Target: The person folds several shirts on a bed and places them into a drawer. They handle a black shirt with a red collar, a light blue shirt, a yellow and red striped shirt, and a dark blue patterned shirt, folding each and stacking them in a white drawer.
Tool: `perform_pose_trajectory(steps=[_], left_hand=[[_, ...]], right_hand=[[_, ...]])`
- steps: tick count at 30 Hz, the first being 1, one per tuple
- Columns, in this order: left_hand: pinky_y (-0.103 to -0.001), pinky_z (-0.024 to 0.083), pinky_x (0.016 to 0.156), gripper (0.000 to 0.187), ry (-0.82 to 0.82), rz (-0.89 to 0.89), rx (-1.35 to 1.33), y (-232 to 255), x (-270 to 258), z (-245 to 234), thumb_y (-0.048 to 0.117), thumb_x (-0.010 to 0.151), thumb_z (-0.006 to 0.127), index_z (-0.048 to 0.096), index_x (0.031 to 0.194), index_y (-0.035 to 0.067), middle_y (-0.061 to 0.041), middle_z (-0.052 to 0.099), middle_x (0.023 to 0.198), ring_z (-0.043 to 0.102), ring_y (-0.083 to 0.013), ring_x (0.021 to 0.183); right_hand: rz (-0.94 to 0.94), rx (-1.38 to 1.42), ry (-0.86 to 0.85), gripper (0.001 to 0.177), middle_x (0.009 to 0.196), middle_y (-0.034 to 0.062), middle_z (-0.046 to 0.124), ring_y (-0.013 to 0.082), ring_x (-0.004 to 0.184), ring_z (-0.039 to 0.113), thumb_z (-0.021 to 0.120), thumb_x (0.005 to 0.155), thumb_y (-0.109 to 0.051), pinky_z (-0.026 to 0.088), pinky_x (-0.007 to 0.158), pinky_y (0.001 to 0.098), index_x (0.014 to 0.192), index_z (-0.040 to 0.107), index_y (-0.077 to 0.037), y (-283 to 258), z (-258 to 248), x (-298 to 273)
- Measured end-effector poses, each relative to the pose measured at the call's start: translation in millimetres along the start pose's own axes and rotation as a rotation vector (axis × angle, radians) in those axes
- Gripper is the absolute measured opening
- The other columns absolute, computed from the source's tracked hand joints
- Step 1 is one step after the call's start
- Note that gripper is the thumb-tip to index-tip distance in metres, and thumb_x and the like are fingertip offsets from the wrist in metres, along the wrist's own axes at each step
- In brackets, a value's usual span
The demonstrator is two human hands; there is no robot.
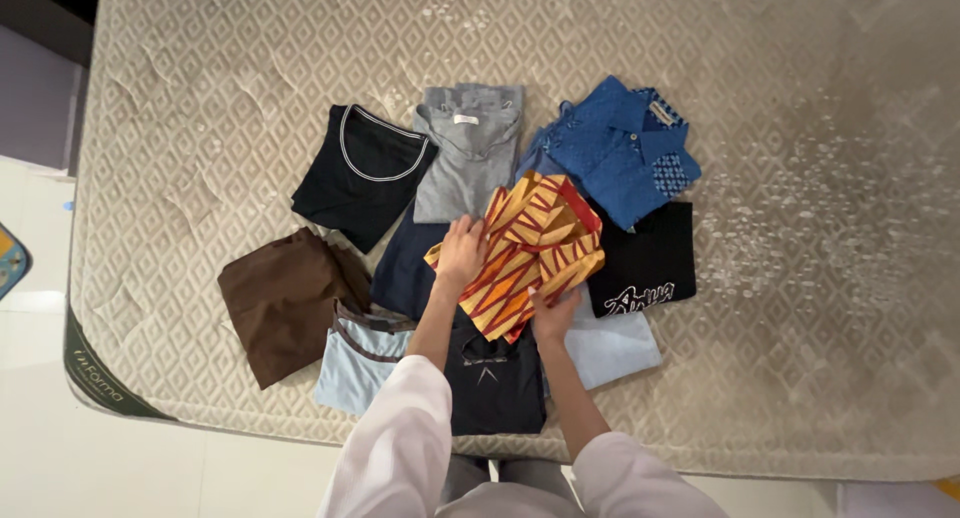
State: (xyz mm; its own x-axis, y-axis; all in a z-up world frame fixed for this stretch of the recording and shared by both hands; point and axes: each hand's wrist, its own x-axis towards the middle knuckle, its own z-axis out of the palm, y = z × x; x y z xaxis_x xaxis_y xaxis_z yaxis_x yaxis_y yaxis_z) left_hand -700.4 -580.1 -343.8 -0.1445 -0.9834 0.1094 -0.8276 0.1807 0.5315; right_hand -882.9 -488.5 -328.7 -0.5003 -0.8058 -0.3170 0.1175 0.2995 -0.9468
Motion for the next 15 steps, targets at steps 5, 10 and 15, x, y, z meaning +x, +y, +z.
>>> perform_pose_trajectory(steps=[5, 10, 15], left_hand=[[-0.05, 0.051, 0.087, 0.023, 0.134, -0.194, -0.22, 10.0, -12.7, -10.5, 0.01, 0.097, 0.061, 0.067, 0.119, 0.007, -0.02, 0.059, 0.122, 0.061, -0.0432, 0.105], [-0.051, 0.053, 0.088, 0.024, 0.161, -0.306, -0.377, 20.5, -33.1, -24.5, 0.007, 0.097, 0.057, 0.066, 0.12, 0.006, -0.022, 0.069, 0.117, 0.065, -0.0451, 0.107], [-0.05, 0.053, 0.086, 0.032, 0.25, -0.458, -0.452, 41.6, -64.7, -41.4, 0.005, 0.097, 0.053, 0.065, 0.127, 0.008, -0.026, 0.07, 0.108, 0.066, -0.0451, 0.105]], right_hand=[[-0.139, -0.281, -0.14, 0.072, 0.134, 0.0157, 0.059, 0.0282, 0.123, 0.06, 0.084, 0.08, -0.006, 0.048, 0.105, 0.0393, 0.141, 0.046, 0.001, -2.6, 0.4, -0.4], [-0.099, -0.212, -0.247, 0.061, 0.133, 0.0144, 0.065, 0.026, 0.121, 0.064, 0.076, 0.085, -0.004, 0.05, 0.101, 0.0378, 0.14, 0.049, -0.001, -6.3, -4.7, 9.9], [0.008, 0.038, -0.327, 0.061, 0.134, 0.0117, 0.064, 0.022, 0.12, 0.063, 0.066, 0.085, 0.003, 0.049, 0.099, 0.0335, 0.142, 0.047, -0.004, -11.8, -20.0, 9.2]])
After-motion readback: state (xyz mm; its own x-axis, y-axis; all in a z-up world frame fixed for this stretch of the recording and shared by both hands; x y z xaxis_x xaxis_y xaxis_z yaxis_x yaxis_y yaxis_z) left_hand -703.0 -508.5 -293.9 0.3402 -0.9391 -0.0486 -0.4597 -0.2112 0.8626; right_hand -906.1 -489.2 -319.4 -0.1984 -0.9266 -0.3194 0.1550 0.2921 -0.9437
